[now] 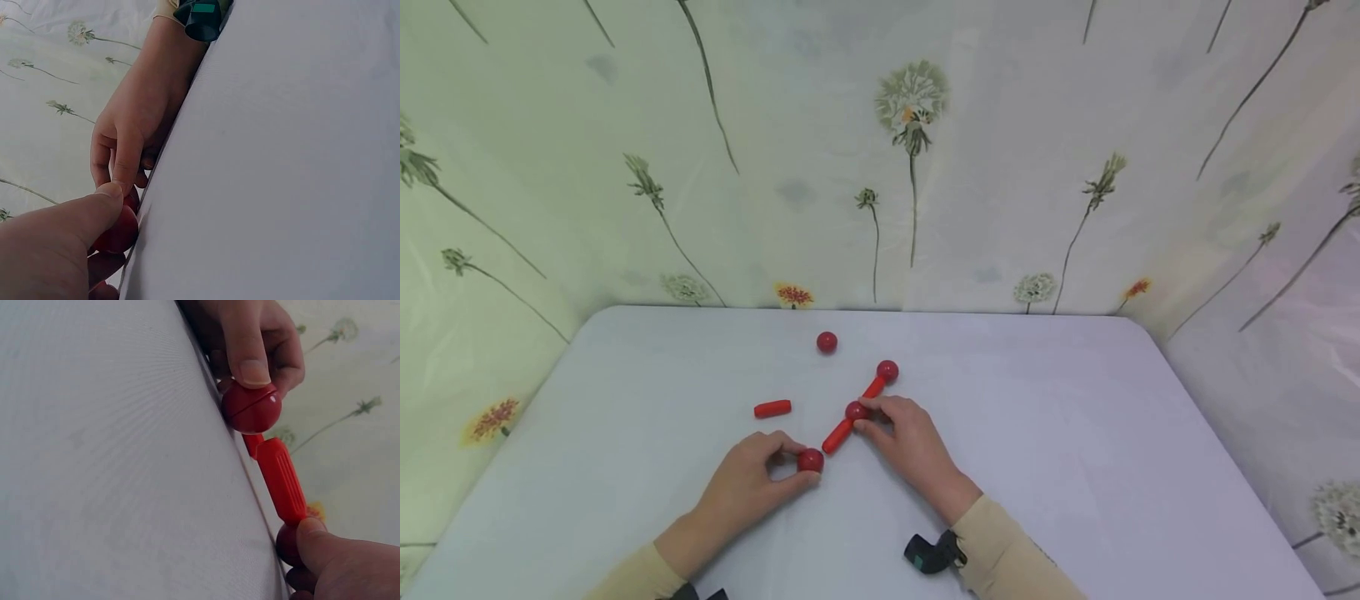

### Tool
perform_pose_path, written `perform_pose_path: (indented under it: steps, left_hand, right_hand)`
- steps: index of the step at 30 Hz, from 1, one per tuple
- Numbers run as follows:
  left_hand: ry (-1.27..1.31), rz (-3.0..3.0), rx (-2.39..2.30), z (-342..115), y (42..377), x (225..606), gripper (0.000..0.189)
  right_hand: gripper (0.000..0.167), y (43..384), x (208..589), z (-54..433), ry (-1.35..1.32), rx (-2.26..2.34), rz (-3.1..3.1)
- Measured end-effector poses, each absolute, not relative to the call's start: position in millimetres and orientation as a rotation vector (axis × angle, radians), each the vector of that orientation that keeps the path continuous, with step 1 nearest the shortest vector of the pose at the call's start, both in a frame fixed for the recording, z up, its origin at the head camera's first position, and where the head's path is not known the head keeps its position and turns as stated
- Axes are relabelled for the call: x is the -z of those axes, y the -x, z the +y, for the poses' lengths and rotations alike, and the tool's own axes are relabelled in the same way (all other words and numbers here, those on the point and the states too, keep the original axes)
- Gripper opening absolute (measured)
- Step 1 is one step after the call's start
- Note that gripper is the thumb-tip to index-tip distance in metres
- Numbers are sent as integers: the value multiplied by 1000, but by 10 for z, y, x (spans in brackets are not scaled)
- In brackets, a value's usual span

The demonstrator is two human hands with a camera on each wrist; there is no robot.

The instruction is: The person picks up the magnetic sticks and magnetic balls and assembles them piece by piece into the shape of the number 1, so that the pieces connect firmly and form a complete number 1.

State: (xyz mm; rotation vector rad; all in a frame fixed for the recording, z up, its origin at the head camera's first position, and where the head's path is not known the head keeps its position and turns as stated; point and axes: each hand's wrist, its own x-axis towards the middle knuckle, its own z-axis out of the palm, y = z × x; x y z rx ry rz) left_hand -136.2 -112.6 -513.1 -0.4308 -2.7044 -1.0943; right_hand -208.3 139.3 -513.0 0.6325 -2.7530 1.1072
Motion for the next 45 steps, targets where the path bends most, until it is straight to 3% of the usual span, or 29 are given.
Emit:
perform_pose_path:
  steps: [21, 37, 45]
  left_hand:
    - [470, -2705, 1067, -989, 1407, 5126, 32]
    - [410, -2766, 1056, -969, 1436, 5123, 49]
    - [408, -2796, 1023, -973, 1435, 5121, 47]
  right_hand:
    - [37, 2105, 5122, 1375, -598, -1092, -2771]
    - [37, 2253, 5090, 1463, -586, -999, -2770]
    - [39, 2346, 5056, 1501, -567, -979, -2813]
